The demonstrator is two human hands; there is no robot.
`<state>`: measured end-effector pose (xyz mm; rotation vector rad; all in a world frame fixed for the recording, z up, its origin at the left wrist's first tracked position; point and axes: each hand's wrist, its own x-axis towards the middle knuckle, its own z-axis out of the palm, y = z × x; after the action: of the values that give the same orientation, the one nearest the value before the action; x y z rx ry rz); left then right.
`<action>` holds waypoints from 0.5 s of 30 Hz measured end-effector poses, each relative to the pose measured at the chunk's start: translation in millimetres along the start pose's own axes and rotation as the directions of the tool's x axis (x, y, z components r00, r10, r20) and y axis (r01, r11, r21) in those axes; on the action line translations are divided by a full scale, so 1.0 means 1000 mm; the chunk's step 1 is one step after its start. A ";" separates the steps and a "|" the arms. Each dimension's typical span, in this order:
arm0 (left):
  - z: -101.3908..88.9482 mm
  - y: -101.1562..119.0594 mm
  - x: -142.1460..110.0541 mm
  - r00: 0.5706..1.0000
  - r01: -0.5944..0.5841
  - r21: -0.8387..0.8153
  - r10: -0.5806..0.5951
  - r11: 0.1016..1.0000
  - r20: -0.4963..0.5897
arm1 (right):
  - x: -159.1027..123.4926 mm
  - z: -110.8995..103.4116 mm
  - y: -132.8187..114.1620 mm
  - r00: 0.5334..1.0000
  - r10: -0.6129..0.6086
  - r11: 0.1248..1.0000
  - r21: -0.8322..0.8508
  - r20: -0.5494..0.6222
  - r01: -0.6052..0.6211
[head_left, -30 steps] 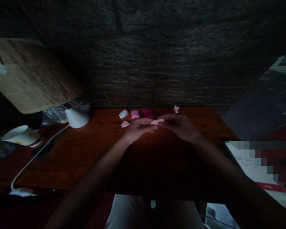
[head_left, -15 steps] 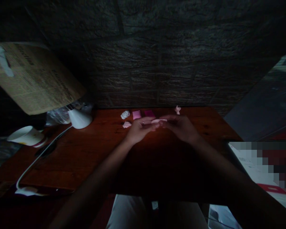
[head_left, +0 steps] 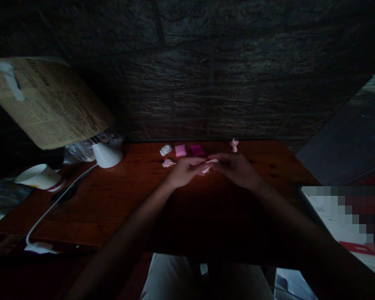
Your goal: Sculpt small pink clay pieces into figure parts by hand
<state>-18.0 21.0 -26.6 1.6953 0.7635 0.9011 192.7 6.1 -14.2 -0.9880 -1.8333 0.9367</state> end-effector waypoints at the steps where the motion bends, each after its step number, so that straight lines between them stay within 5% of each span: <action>1: -0.001 0.000 0.000 1.000 0.010 -0.002 -0.010 1.000 0.007 | 0.000 0.000 0.001 1.000 0.003 1.000 0.027 0.004 -0.003; 10: -0.003 -0.005 -0.001 1.000 0.011 0.055 -0.009 0.998 -0.026 | 0.001 0.001 -0.002 0.999 0.011 0.999 0.037 0.044 -0.013; 15: 0.005 -0.005 -0.001 0.992 0.017 0.074 -0.007 0.997 -0.125 | -0.001 0.003 -0.006 0.998 0.017 0.999 -0.050 -0.056 -0.020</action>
<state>-14.9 18.9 -33.0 1.7094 0.9001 0.9883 188.5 1.8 -10.2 -1.0538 -1.8125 0.8692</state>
